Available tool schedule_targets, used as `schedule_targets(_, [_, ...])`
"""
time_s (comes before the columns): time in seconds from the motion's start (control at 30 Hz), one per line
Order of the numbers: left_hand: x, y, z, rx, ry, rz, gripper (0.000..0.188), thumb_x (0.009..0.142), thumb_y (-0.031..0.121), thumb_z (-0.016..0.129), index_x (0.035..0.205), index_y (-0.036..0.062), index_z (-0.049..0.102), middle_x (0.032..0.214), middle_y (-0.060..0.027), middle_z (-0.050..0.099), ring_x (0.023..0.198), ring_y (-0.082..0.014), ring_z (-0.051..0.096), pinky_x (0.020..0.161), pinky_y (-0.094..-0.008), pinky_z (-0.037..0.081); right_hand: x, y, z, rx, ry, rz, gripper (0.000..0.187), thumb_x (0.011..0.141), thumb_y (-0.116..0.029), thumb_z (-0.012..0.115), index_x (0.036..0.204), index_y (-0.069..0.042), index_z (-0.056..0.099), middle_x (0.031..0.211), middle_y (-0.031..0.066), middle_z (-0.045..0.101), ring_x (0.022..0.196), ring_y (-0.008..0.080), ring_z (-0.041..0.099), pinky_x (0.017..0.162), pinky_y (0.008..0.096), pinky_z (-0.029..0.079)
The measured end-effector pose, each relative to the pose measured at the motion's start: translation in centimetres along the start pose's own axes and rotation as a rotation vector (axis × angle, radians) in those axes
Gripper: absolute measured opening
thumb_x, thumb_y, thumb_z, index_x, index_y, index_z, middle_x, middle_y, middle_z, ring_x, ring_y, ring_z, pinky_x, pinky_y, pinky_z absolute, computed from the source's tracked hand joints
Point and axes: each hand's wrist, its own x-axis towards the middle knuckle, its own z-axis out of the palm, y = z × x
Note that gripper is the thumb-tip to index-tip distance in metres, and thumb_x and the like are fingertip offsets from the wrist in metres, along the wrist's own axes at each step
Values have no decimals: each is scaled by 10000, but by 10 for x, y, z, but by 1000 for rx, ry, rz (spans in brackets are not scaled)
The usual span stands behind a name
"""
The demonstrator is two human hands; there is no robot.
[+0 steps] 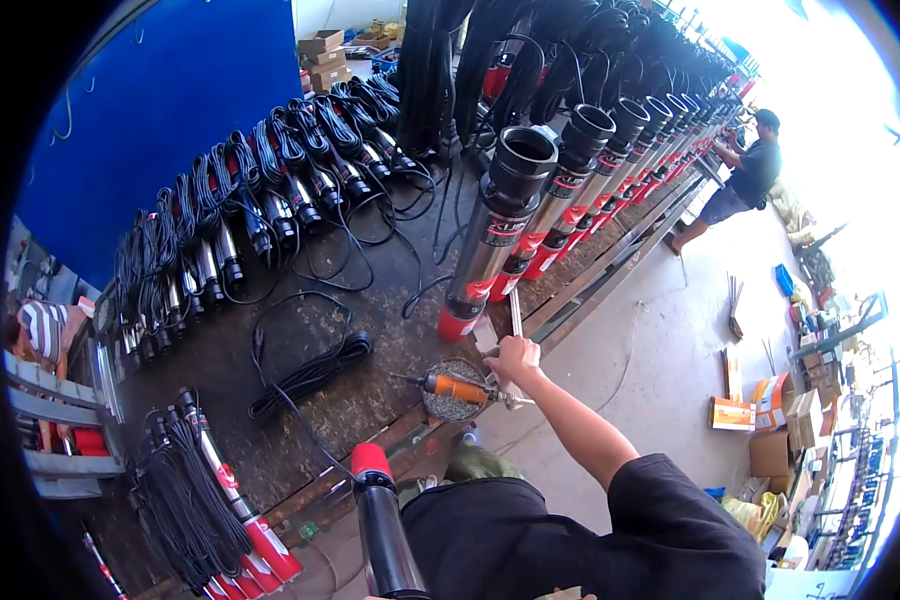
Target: The person assembles a submersible water pump by attaching a metal plate, threading a wire through it, and securing it to the pump body using a pneumatic screwdriver.
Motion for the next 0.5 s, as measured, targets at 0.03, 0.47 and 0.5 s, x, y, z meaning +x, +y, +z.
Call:
schedule_targets(0.03, [-1,-2,-2,-20,-11,7,292,757,161,785,966,9,647,835,-101,686,730,-289,693,652,-379,513,2,0,4,16,2,9,459,753,-490,794,904,-56,777,894,167,747,868,316,740,742,411,588])
schedule_targets(0.47, [-73,-149,12,-145,728,-757,187,994,146,554,892,-1,608,777,-88,642,698,-155,608,660,-264,480,-44,24,-10,367,435,-82,256,803,-301,747,867,-53,740,817,164,717,742,343,689,663,419,556])
schedule_targets(0.5, [-91,-172,11,-127,763,-910,159,986,123,558,910,-3,618,800,-81,642,707,-163,599,676,-266,473,-54,25,-8,430,564,-195,198,822,-247,749,866,-55,737,810,156,714,715,335,679,643,409,548])
